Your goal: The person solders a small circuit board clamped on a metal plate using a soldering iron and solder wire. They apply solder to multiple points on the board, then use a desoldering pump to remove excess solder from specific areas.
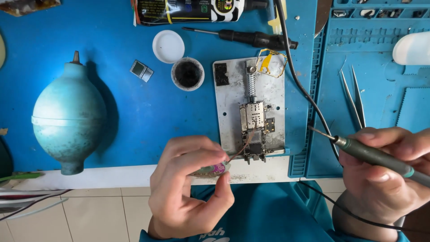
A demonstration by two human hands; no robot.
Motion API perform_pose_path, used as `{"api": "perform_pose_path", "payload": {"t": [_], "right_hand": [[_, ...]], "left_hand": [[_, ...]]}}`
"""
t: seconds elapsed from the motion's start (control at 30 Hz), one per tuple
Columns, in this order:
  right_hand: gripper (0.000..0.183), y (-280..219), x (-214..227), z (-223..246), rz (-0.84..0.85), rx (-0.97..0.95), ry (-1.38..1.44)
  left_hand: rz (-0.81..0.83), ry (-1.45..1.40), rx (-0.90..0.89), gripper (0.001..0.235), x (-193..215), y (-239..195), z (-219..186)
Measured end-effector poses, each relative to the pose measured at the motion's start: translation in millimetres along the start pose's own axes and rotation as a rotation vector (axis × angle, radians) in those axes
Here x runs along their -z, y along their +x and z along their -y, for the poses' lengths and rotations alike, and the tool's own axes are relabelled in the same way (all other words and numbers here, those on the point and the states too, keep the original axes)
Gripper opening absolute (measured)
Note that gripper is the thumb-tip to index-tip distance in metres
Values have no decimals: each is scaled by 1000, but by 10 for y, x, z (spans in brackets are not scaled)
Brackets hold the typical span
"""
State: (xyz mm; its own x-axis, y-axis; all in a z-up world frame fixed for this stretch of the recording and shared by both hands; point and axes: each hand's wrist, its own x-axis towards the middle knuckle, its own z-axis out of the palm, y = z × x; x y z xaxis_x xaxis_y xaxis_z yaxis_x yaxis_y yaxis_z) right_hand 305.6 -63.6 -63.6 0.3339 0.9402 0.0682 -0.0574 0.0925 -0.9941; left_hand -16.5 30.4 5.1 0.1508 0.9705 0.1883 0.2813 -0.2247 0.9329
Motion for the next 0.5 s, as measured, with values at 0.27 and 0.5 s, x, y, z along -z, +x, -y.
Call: {"api": "perform_pose_path", "payload": {"t": [0.27, 0.5], "right_hand": [[35, 457, -72, 424, 578, -3, -375], [37, 784, -90, 539, 724, 3, -515]], "left_hand": [[163, -61, 72, 18, 8, 204, -90], [119, -86, 86, 11, -19, 192, 10]]}}
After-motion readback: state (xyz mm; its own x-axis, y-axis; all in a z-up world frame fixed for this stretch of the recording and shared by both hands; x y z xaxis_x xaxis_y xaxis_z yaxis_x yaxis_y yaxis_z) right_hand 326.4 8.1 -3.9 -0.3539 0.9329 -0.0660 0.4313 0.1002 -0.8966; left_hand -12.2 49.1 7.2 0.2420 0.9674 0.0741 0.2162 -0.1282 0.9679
